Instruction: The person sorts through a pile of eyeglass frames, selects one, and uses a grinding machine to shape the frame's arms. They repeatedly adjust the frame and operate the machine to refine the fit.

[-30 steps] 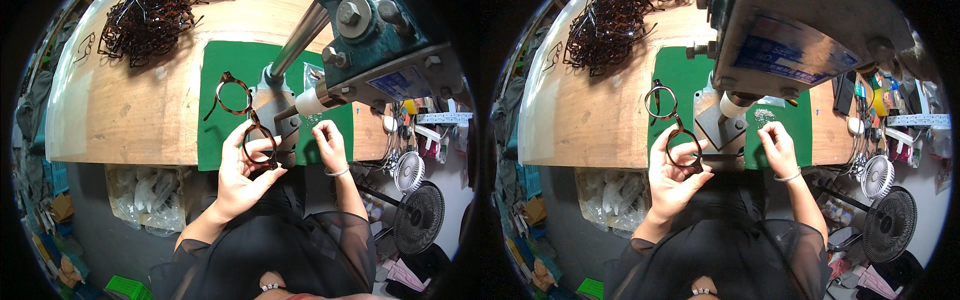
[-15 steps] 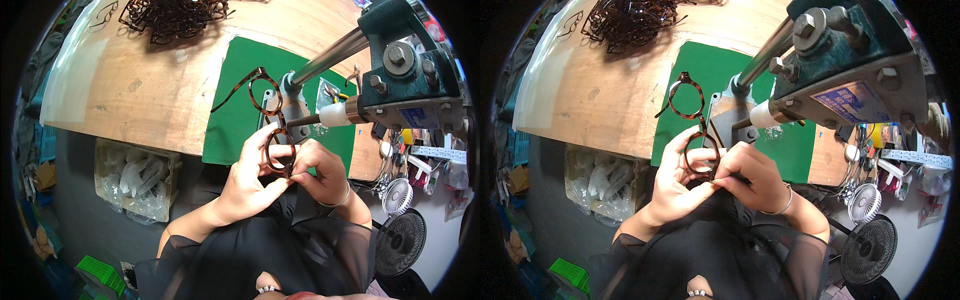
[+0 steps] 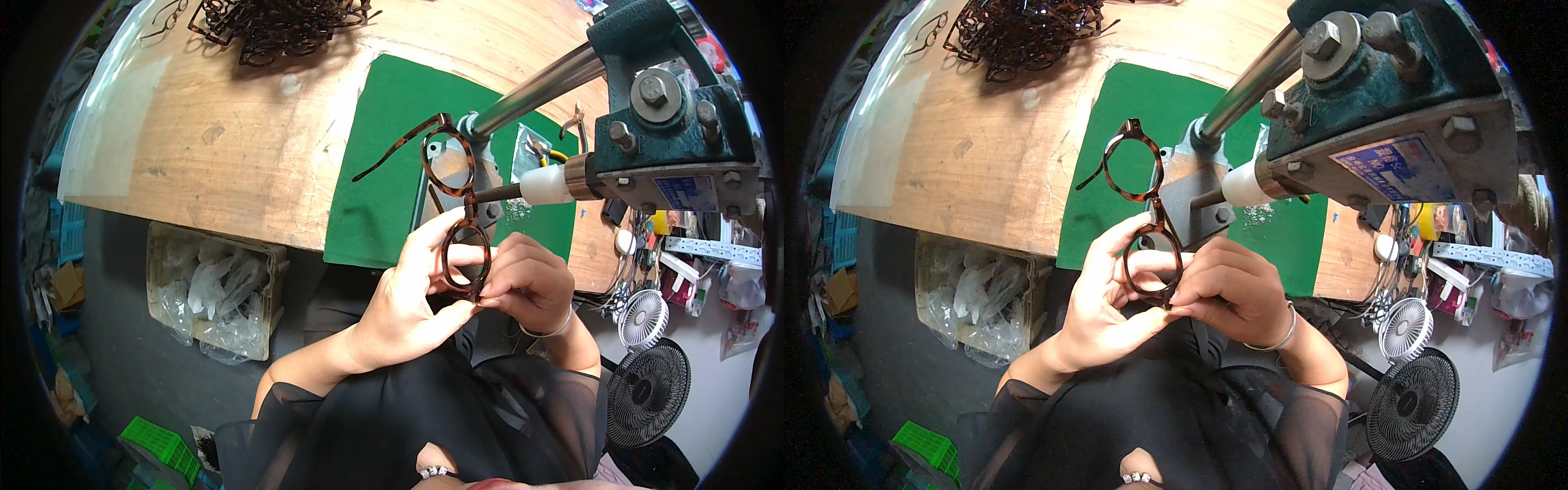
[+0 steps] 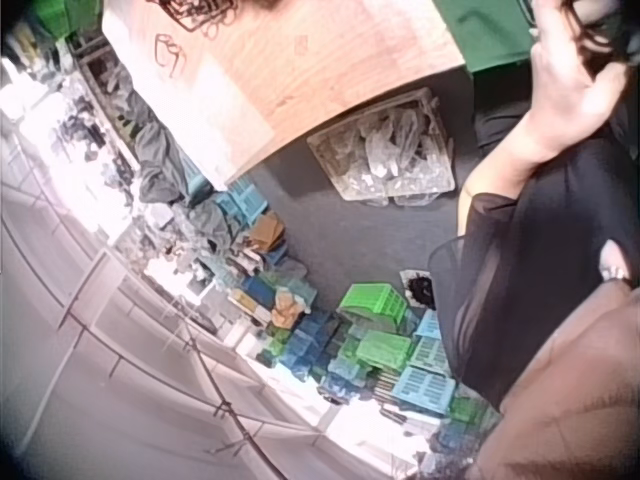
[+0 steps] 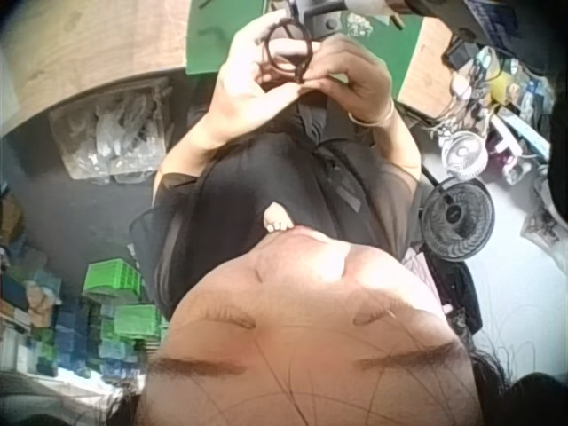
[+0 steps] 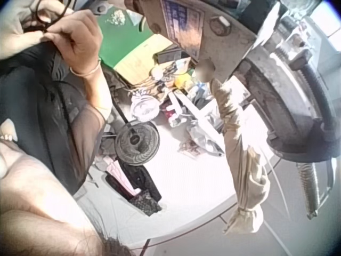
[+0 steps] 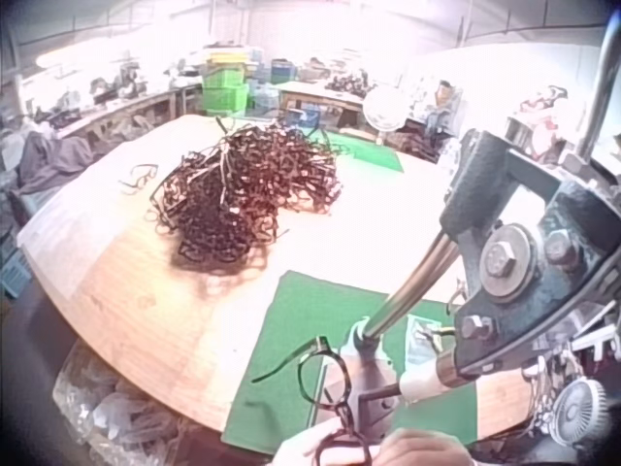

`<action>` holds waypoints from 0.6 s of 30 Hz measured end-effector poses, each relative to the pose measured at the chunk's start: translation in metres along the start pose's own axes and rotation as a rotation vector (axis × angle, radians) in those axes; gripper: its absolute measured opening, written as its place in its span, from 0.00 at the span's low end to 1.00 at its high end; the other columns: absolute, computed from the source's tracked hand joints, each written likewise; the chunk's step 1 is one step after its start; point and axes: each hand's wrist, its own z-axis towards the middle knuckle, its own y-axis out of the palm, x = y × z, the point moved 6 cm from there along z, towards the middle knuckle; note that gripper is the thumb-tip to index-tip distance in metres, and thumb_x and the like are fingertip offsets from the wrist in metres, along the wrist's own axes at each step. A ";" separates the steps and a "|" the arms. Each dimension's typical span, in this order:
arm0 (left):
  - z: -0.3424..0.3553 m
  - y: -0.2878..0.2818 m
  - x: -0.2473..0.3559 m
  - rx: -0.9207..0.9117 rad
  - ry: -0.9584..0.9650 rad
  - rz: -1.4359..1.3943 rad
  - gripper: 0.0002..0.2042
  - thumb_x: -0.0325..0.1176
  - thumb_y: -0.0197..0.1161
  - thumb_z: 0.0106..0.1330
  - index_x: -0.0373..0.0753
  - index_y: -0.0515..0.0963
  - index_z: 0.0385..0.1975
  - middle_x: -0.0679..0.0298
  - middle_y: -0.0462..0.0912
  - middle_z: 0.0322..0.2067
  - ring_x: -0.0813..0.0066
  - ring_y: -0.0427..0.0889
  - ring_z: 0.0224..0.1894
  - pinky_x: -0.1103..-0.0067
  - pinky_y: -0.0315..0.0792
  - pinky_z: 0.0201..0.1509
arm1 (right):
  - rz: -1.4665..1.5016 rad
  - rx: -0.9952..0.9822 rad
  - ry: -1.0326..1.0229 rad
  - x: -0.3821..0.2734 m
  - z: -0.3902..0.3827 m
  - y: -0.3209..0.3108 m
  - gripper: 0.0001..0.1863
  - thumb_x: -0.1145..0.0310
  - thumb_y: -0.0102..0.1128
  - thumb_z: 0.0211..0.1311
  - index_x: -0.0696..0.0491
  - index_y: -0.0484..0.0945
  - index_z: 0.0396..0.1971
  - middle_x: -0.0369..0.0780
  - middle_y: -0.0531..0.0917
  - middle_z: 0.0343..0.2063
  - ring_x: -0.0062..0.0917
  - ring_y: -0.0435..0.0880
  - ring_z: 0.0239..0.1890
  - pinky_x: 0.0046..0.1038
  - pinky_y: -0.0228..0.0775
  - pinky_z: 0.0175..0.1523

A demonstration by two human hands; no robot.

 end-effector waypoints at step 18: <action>0.001 0.005 0.000 -0.043 0.045 0.099 0.38 0.14 0.60 0.48 0.36 0.45 0.58 0.50 0.69 0.46 0.72 0.74 0.43 0.80 0.70 0.45 | 0.187 0.074 0.103 0.011 -0.010 -0.001 0.06 0.76 0.66 0.39 0.55 0.77 0.21 0.35 0.75 0.19 0.24 0.71 0.24 0.23 0.63 0.31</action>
